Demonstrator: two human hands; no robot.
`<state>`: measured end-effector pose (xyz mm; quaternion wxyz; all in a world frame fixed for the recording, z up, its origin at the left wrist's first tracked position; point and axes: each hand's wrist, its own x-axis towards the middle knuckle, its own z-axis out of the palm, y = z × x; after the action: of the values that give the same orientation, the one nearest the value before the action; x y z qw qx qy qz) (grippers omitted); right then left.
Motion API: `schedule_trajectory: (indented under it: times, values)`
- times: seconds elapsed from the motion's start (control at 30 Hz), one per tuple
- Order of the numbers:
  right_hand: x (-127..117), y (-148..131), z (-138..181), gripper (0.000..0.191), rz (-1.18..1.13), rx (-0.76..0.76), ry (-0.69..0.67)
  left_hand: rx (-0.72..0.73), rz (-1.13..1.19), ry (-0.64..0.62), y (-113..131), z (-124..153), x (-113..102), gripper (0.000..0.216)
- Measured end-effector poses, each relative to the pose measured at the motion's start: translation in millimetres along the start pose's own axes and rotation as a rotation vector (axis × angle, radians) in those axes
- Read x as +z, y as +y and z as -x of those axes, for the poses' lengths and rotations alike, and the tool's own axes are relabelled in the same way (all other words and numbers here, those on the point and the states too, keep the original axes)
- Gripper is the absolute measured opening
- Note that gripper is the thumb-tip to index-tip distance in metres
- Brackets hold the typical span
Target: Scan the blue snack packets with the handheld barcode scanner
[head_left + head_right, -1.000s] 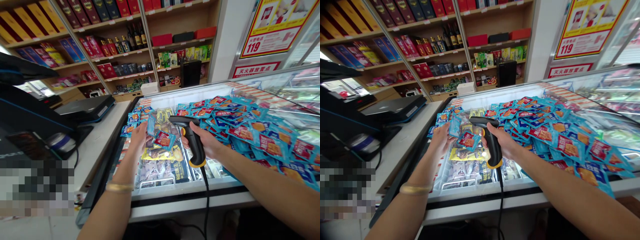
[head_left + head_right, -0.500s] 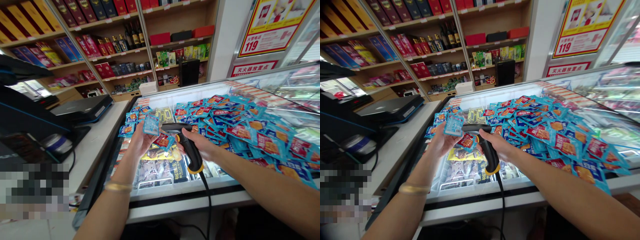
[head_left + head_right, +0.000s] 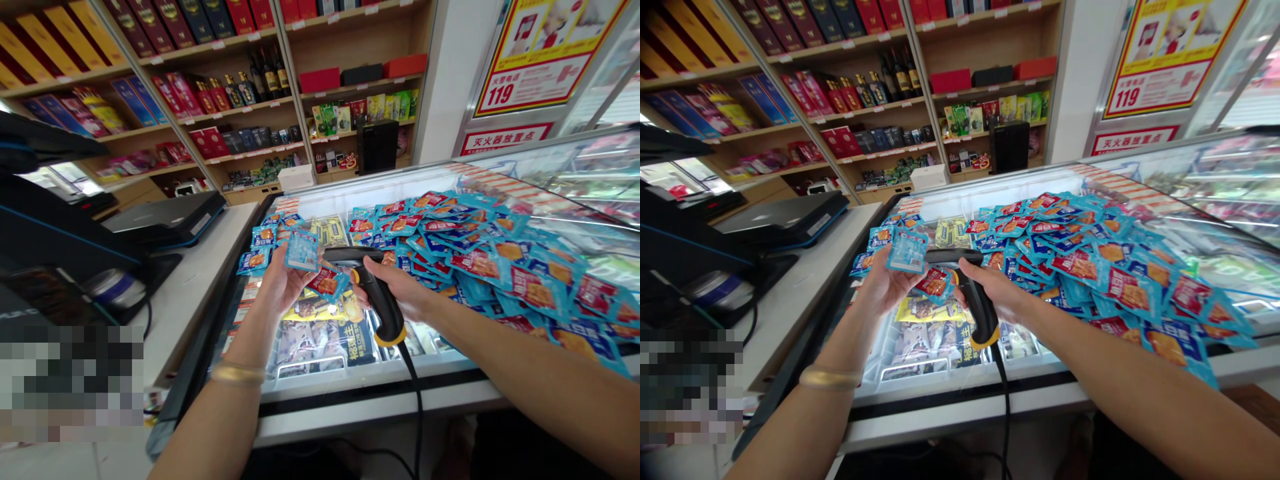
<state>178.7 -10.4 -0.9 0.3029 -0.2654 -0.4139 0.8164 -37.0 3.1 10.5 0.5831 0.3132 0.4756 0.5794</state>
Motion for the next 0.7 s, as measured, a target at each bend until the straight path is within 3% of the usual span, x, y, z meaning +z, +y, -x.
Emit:
schedule_trajectory:
  times: [0.13,0.27,0.47,0.6,0.7]
  values:
    - [1,-9,2,0.052,-0.019,-0.066,0.013,0.017,-0.040,0.042,0,-3,5,0.036]
    - [0,-36,15,0.046,-0.061,-0.172,0.013,0.088,-0.113,0.043,5,-7,27,0.040]
    - [-34,-73,52,0.039,-0.049,-0.287,0.141,0.209,-0.332,-0.084,0,-18,99,0.045]
    - [-59,-80,78,0.038,-0.070,-0.329,0.249,0.388,-0.562,-0.115,-19,-32,150,0.037]
    - [-70,-80,93,0.039,-0.093,-0.329,0.296,0.517,-0.735,-0.143,-32,-44,176,0.033]
